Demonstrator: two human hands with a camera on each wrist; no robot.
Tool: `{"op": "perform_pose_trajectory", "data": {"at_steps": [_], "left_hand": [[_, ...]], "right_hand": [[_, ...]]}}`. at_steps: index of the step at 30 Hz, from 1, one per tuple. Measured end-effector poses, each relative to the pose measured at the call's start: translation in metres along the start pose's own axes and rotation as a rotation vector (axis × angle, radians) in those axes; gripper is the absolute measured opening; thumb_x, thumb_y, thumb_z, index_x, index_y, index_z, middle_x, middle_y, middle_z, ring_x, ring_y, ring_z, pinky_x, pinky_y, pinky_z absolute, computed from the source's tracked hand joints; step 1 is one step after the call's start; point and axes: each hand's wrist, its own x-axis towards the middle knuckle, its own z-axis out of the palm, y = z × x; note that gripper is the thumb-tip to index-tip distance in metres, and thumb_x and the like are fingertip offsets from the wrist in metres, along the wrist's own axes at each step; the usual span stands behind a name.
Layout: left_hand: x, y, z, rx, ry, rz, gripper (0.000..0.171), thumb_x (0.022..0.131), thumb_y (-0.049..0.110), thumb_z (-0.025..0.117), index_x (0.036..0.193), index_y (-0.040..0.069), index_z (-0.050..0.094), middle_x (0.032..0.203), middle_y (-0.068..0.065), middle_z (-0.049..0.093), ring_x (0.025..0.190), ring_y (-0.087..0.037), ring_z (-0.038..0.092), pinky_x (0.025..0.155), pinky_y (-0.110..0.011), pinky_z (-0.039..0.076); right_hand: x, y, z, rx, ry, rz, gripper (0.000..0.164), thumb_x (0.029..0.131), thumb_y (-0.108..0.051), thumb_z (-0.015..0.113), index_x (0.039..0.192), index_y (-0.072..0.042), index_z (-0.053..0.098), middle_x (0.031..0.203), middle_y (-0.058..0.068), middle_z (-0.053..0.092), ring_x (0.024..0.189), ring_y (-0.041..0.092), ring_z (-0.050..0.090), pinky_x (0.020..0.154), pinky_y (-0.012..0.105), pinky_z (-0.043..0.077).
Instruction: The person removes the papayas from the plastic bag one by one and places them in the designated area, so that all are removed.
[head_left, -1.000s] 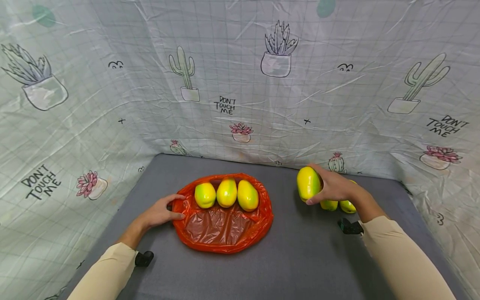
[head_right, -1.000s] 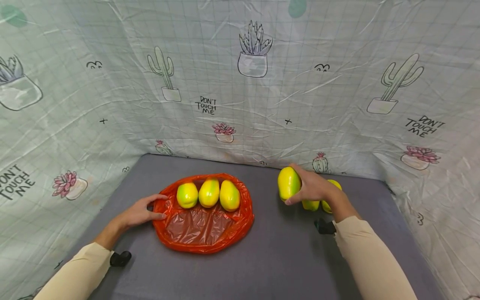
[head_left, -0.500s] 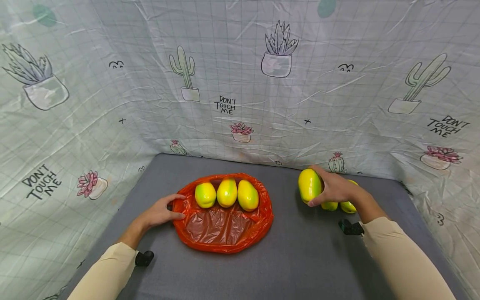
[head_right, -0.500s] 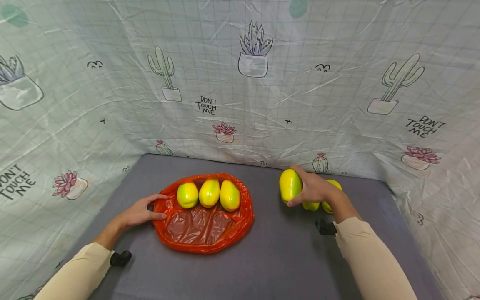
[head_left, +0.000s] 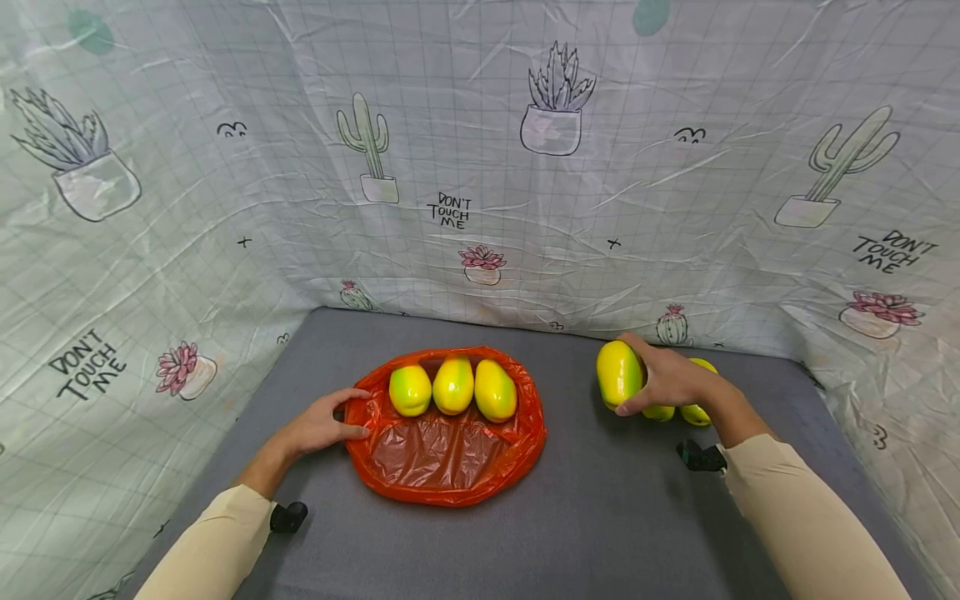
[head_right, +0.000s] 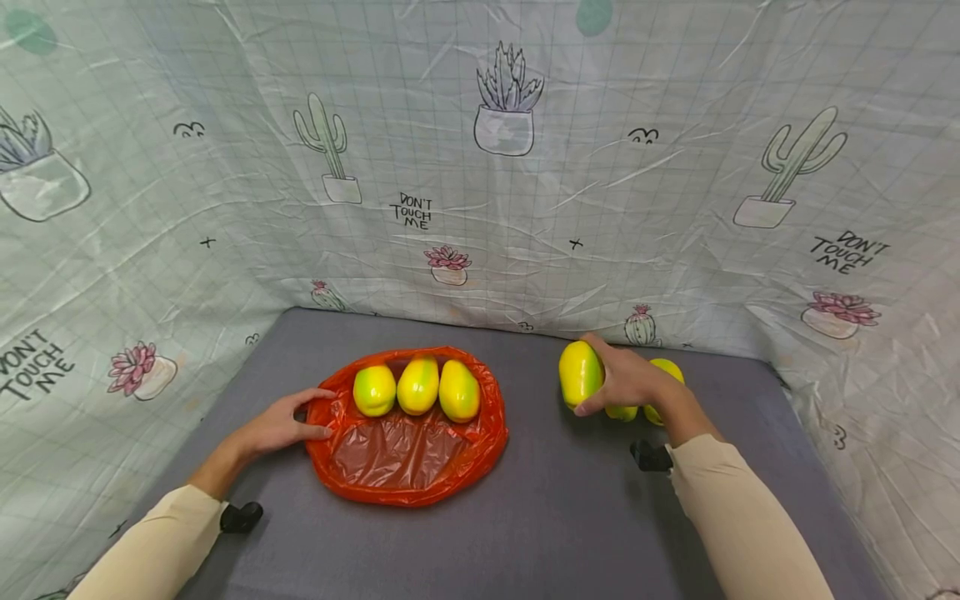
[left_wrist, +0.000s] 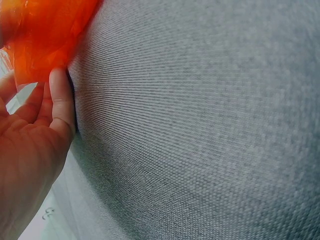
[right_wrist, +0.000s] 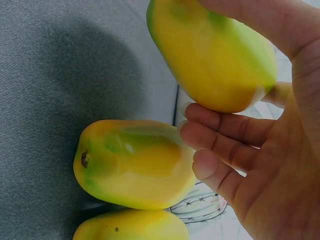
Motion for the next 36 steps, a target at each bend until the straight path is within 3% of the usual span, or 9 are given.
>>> {"op": "perform_pose_trajectory", "data": {"at_steps": [20,29,36], "left_hand": [[0.0001,-0.0003,-0.0004,0.017,-0.001,-0.032,0.066,0.086,0.026,0.080,0.144,0.007,0.056,0.147,-0.027,0.053,0.128,-0.040,0.053,0.109,-0.051,0.042],[-0.0016,-0.0003,-0.0003,0.005,0.007,-0.022,0.066,0.086,0.025,0.081,0.144,0.007,0.056,0.144,-0.026,0.055,0.125,-0.037,0.055,0.105,-0.044,0.044],[-0.0014,-0.0021,0.0012,-0.009,0.010,-0.019,0.065,0.086,0.022,0.081,0.144,0.006,0.056,0.144,-0.025,0.055,0.124,-0.036,0.056,0.103,-0.044,0.045]], "right_hand": [[0.0039,-0.0023,0.0008,-0.028,-0.048,0.020,0.117,0.072,-0.051,0.090,0.159,-0.005,0.026,0.126,0.016,0.063,0.097,0.025,0.060,0.082,0.040,0.049],[0.0050,-0.0038,0.0022,-0.049,-0.079,0.050,0.122,0.072,-0.050,0.090,0.161,-0.004,0.022,0.130,0.020,0.062,0.100,0.027,0.059,0.085,0.043,0.050],[0.0049,-0.0066,0.0075,0.112,-0.161,0.134,0.124,0.074,-0.037,0.094,0.164,-0.010,0.013,0.101,0.015,0.063,0.066,0.023,0.062,0.066,0.040,0.055]]}}
